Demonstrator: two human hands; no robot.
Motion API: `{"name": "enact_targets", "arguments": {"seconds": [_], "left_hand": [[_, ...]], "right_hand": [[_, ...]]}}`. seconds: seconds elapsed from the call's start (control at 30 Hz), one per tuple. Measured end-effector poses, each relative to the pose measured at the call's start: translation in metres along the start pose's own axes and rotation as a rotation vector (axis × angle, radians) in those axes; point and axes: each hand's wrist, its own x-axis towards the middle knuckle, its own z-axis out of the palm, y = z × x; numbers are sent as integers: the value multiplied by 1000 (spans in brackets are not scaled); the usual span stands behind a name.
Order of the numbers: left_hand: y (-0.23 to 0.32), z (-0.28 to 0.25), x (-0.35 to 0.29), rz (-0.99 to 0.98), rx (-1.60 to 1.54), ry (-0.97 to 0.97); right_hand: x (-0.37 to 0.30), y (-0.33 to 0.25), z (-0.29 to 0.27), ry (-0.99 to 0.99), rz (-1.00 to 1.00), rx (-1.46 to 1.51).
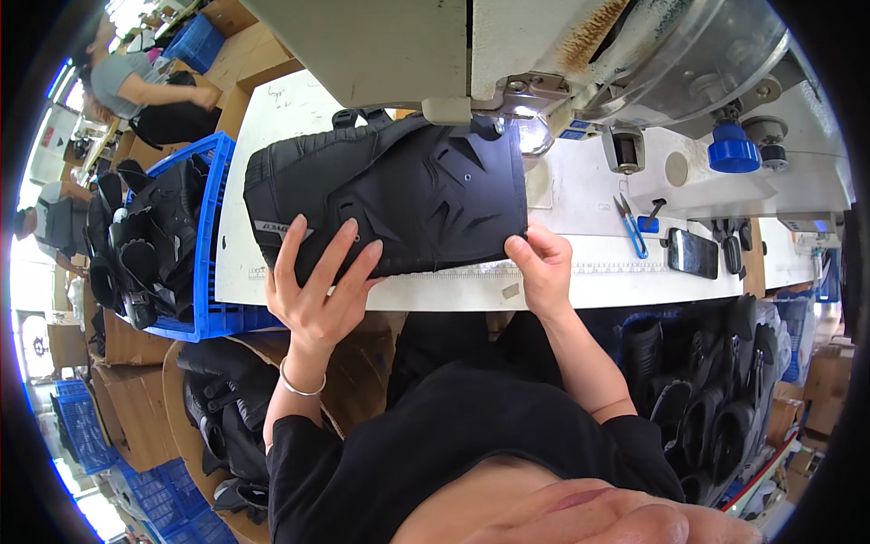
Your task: The person stitches shoe parts using a sewing machine, guiding and turning the material by hand under the needle, and places the finished pieces into a bin.
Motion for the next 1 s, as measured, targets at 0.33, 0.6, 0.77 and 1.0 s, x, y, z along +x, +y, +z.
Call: {"name": "enact_targets", "arguments": {"seconds": [0.33, 0.6, 0.77, 1.0], "left_hand": [[-20, 4, 46, -11, -93, -109], [-49, 33, 76, 1, -159, -123], [-51, 32, 81, -16, -167, -129], [-47, 26, 89, -71, -131, -146]], "right_hand": [[35, -11, 10, 39, 48, 26], [38, 8, 22, 151, -78, -129], [37, 12, 25, 215, -137, -199], [45, 4, 33, 293, -35, -17]]}}
